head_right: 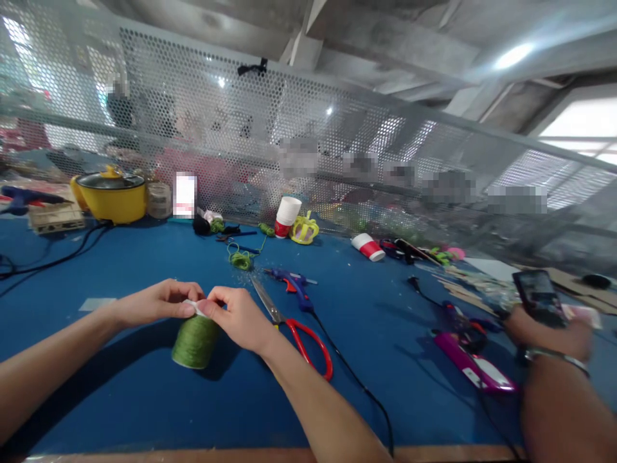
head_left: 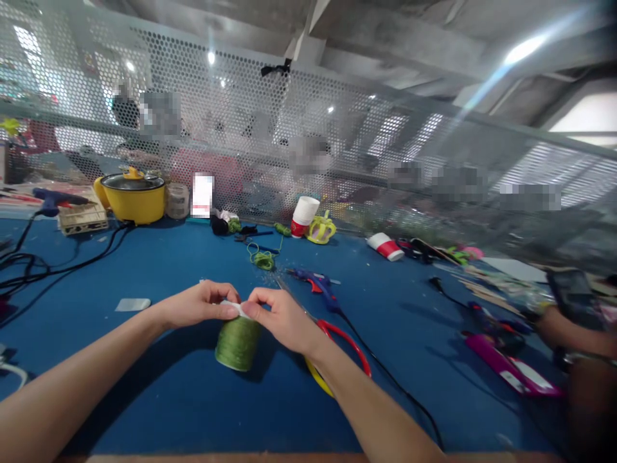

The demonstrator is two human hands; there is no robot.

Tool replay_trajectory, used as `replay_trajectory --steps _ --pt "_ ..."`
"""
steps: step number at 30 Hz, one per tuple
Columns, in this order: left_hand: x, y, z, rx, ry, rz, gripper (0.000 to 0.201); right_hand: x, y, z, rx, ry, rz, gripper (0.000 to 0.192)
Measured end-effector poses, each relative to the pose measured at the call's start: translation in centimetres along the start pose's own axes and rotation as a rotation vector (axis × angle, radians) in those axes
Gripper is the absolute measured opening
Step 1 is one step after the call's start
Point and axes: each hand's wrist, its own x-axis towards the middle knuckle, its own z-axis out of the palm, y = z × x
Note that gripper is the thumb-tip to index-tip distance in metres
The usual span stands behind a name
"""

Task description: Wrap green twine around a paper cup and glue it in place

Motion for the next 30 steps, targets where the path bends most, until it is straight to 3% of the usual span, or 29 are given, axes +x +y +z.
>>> replay_trajectory --steps 7,11,15,21,24,27,30 --pt "-0.1 -0.2 0.1 -0.11 0.041 -0.052 0.056 0.3 0.7 0.0 0.01 0.13 -0.022 0.029" --pt "0.0 -0.2 0.4 -0.098 0.049 -0.075 0.057 0.3 1.4 -0.2 -0.017 0.136 -0.05 0.034" --pt "0.1 -0.4 0.6 -0.011 0.096 -0.061 0.055 0.3 1.4 -0.1 -0.014 0.09 -0.094 0.041" --pt "0.3 -1.0 0.7 0.154 0.151 -0.027 0.063 0.1 0.9 0.2 -0.086 0.145 -0.047 0.028" --pt "0.4 -1.0 0.8 0.266 0.318 0.049 0.064 0.4 1.3 0.1 -0.07 0.249 -0.02 0.03" --pt "0.6 -0.8 0.7 0.439 0.586 0.124 0.055 0.7 1.9 0.0 -0.017 0.375 -0.005 0.03" --pt "0.6 -0.5 0.6 0.527 0.725 0.036 0.042 0.9 2.5 0.0 0.04 0.46 0.02 0.032"
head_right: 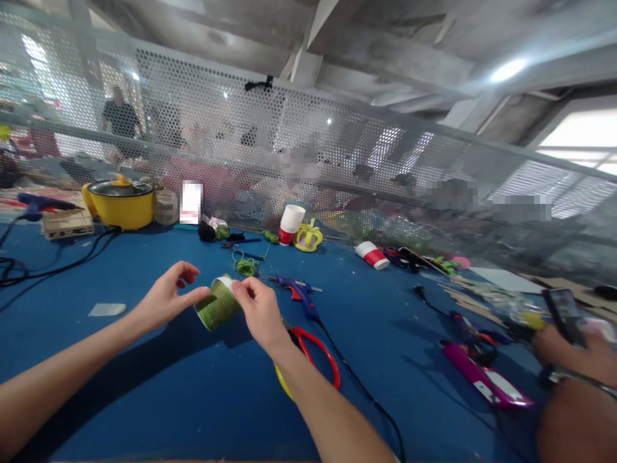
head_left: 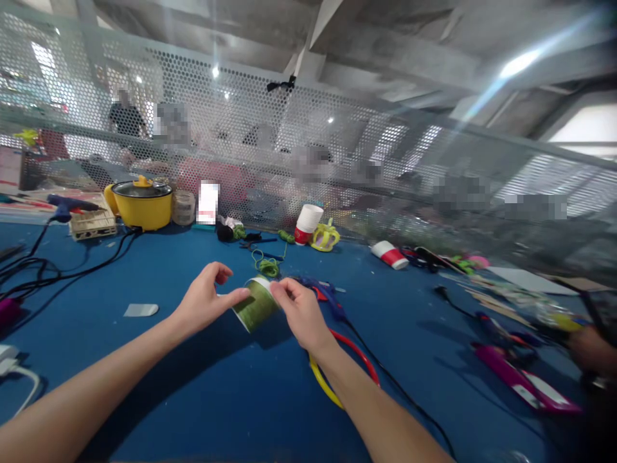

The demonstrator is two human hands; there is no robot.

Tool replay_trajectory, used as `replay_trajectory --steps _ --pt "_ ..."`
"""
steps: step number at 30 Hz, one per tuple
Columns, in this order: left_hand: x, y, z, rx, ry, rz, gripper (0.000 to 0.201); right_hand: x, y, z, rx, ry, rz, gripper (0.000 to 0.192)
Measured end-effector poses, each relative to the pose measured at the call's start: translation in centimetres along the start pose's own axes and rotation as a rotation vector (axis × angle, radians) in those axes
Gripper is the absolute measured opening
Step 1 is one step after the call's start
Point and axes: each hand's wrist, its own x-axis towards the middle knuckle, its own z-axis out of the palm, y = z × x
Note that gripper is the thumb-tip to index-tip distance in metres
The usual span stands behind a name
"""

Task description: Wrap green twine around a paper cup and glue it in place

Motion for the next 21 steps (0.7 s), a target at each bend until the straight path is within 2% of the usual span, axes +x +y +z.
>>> replay_trajectory --steps 1,3,5,7,11,15,21 --pt "0.0 0.0 0.0 0.017 -0.042 -0.04 0.041 0.0 0.2 0.0 0.015 0.016 0.008 0.032" --pt "-0.2 0.1 0.2 -0.006 -0.204 -0.09 0.042 0.0 0.3 0.0 0.036 0.03 0.013 0.033" --pt "-0.5 0.1 0.6 -0.11 -0.362 -0.104 0.045 -0.2 0.2 0.1 0.038 0.03 0.006 0.033" --pt "-0.9 0.2 1.1 -0.267 -0.44 -0.103 0.047 -0.4 -0.1 0.3 0.022 0.026 -0.009 0.032" --pt "-1.3 0.2 1.9 -0.459 -0.414 -0.136 0.057 -0.6 -0.3 0.5 -0.015 -0.027 -0.04 0.031" --pt "-1.0 -0.1 1.9 -0.455 -0.371 -0.212 0.074 -0.5 0.0 0.6 -0.024 -0.109 -0.07 0.033" --pt "-1.0 -0.2 1.7 -0.484 -0.391 -0.244 0.079 -0.6 0.1 0.6 -0.107 -0.099 -0.06 0.029"
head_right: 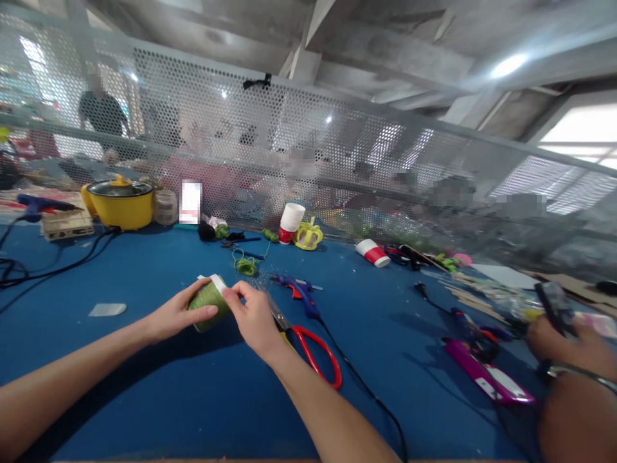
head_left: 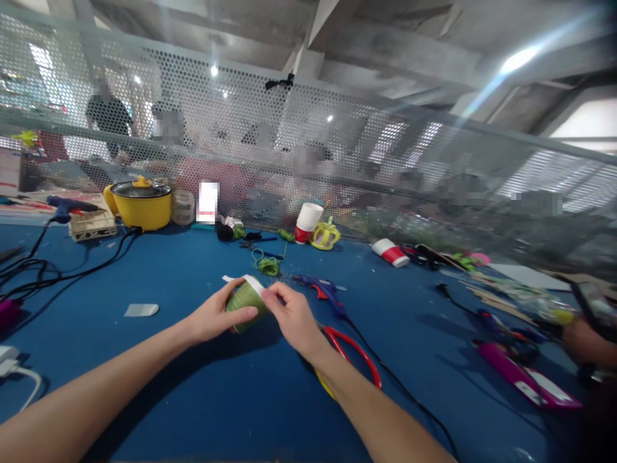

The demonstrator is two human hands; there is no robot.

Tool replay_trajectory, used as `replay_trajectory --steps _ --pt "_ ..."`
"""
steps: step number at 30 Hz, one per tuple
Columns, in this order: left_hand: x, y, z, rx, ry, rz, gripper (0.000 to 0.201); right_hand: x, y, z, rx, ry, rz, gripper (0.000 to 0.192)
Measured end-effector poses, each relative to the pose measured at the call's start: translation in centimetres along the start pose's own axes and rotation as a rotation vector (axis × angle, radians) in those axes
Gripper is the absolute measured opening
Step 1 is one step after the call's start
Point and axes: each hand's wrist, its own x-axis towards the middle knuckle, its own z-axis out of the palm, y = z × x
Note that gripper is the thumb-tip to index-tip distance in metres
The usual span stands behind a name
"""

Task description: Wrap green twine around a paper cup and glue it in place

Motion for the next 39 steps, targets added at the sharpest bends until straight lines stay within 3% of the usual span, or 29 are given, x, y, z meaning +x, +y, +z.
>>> replay_trajectory --steps 7,13,18,22,30,35,39 --pt "0.3 -0.5 -0.2 0.024 0.0 0.072 0.08 0.2 0.1 -0.1 0.074 -0.047 -0.01 0.036" --pt "0.2 -0.4 -0.3 0.122 -0.022 0.143 0.087 0.0 -0.5 0.0 0.045 -0.068 -0.085 0.021" --pt "0.1 0.4 -0.4 -0.064 -0.113 0.151 0.078 -0.2 -0.4 0.2 -0.042 -0.028 -0.158 0.02" --pt "0.0 0.4 -0.5 -0.204 -0.05 0.133 0.065 -0.3 -0.2 0.5 -0.085 -0.057 -0.217 0.02" --pt "0.0 0.2 -0.6 -0.44 0.118 0.109 0.036 -0.3 -0.5 0.7 0.182 -0.183 0.035 0.008" --pt "0.2 -0.2 -1.4 -0.329 0.034 0.162 0.016 0.0 -0.2 0.9 0.324 -0.198 0.165 0.011" --pt "0.4 -0.5 -1.8 -0.187 -0.008 0.191 0.016 0.1 0.1 1.1 0.385 -0.165 0.21 0.015"
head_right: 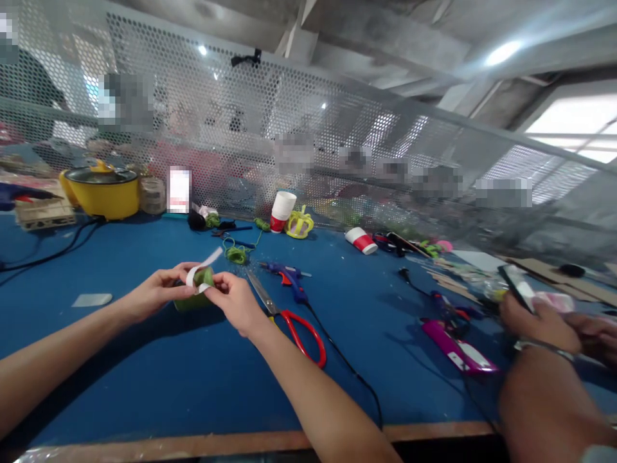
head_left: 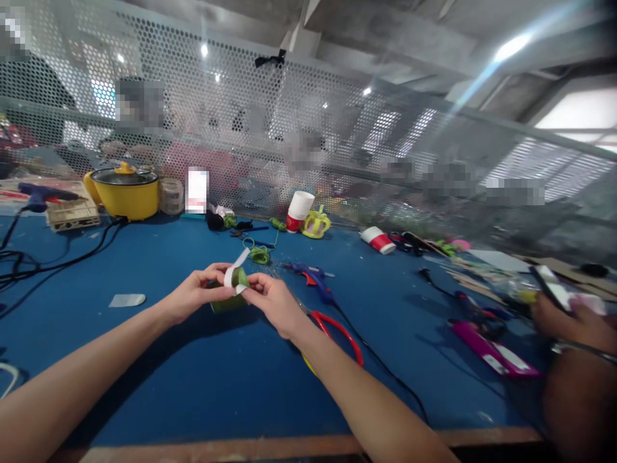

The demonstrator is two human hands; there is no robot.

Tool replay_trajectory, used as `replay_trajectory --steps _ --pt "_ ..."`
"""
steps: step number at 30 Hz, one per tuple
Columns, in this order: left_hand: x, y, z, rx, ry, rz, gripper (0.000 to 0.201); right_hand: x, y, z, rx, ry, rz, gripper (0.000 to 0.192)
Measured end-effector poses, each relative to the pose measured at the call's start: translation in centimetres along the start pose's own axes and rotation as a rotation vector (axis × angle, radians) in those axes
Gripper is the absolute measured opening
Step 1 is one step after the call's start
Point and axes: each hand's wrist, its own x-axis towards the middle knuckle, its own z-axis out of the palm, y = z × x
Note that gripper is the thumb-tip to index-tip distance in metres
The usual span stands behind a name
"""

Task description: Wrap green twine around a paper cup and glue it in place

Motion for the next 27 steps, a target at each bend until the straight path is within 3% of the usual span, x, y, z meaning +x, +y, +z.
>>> replay_trajectory --steps 7,12,17,27 --pt "0.1 -0.3 0.5 0.082 0.018 -0.024 0.02 0.2 0.0 -0.4 0.143 -0.086 0.078 0.017" --pt "0.2 -0.6 0.6 -0.067 0.075 -0.073 0.022 0.2 0.1 -0.5 0.199 -0.107 0.087 0.022" --pt "0.2 -0.5 0.7 -0.182 0.175 -0.164 0.036 0.2 0.2 -0.3 0.196 -0.085 0.06 0.023" --pt "0.2 -0.3 1.2 0.035 0.29 -0.11 0.04 0.4 0.3 -0.4 0.255 -0.058 0.04 0.023"
